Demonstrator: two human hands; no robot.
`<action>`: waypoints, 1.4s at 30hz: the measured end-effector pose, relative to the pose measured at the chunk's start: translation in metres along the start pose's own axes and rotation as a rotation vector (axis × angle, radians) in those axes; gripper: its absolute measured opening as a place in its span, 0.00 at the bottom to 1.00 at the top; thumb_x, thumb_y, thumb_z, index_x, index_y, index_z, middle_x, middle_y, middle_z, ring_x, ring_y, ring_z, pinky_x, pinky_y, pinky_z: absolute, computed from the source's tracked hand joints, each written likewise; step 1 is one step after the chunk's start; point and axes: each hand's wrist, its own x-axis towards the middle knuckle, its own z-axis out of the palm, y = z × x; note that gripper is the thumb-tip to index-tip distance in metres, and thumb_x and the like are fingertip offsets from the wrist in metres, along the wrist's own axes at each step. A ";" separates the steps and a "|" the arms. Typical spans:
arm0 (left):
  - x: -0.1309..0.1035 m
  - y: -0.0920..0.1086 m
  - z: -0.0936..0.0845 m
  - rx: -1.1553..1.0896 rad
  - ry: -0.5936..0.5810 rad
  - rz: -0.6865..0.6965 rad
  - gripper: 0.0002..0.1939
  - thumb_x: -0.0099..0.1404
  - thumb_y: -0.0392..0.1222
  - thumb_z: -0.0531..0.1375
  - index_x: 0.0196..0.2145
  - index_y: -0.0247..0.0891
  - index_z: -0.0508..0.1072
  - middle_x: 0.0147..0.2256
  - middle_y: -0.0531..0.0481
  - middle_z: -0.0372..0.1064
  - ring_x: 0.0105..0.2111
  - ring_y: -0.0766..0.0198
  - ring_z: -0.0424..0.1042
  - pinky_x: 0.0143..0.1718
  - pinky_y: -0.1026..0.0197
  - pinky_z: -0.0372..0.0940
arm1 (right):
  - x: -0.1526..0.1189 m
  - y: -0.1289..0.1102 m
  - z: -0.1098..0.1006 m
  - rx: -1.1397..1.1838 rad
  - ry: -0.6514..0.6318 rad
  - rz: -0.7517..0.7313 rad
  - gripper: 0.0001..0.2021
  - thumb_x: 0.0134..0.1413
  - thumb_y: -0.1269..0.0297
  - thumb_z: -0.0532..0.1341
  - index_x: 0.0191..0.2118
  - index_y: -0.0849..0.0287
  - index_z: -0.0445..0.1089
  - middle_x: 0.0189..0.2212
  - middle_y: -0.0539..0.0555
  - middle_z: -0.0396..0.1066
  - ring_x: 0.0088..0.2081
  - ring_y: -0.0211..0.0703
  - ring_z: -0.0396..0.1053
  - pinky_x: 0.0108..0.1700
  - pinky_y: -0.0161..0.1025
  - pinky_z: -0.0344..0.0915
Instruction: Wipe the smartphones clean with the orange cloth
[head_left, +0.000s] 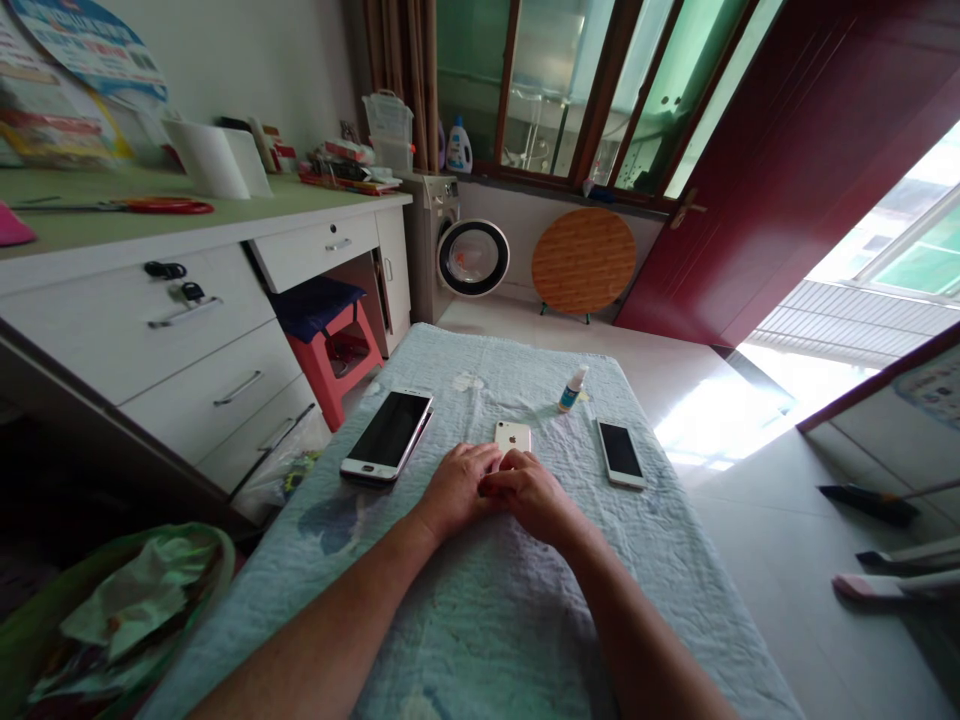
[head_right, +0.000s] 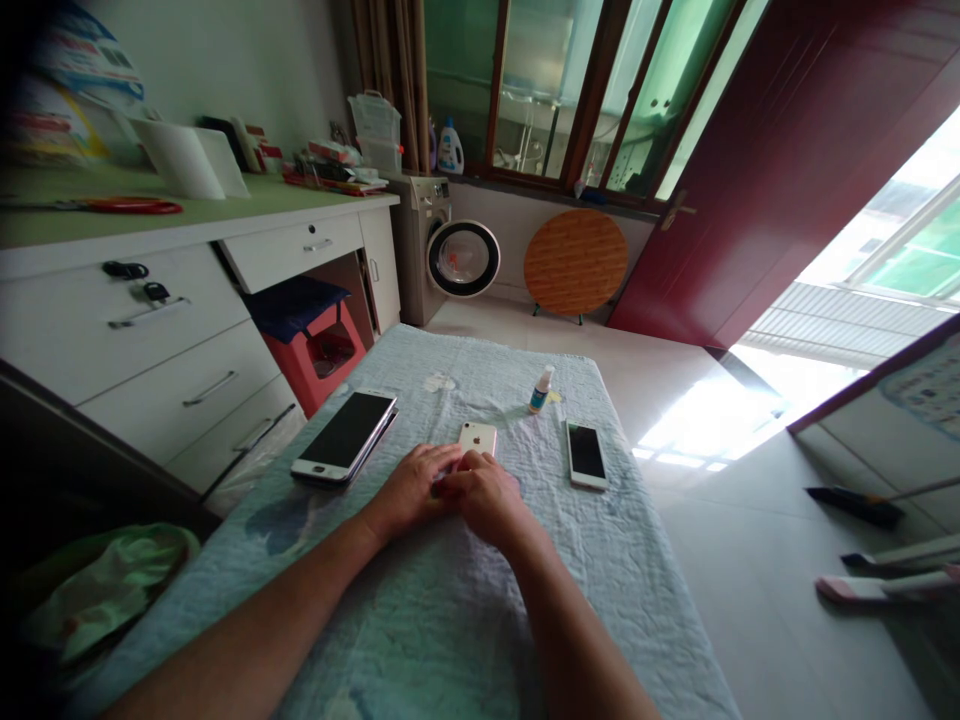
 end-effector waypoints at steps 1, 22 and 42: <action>0.000 0.000 -0.001 -0.006 -0.004 -0.010 0.24 0.56 0.52 0.66 0.47 0.41 0.71 0.48 0.45 0.72 0.46 0.51 0.69 0.49 0.53 0.63 | -0.001 -0.001 -0.001 0.011 -0.018 0.001 0.13 0.57 0.71 0.60 0.42 0.46 0.78 0.37 0.51 0.68 0.41 0.40 0.64 0.45 0.35 0.59; -0.001 -0.009 0.002 -0.023 -0.008 0.042 0.35 0.52 0.57 0.69 0.55 0.41 0.68 0.55 0.45 0.67 0.53 0.49 0.66 0.55 0.50 0.60 | 0.003 0.009 -0.006 -0.124 0.139 0.161 0.11 0.62 0.68 0.56 0.37 0.55 0.77 0.34 0.53 0.66 0.39 0.40 0.63 0.43 0.35 0.57; 0.000 -0.009 -0.005 0.003 -0.089 -0.011 0.30 0.55 0.51 0.68 0.53 0.37 0.71 0.58 0.41 0.65 0.56 0.50 0.64 0.58 0.50 0.59 | -0.012 0.006 -0.030 0.048 -0.091 0.131 0.10 0.49 0.75 0.59 0.31 0.56 0.78 0.32 0.52 0.70 0.33 0.36 0.66 0.40 0.33 0.58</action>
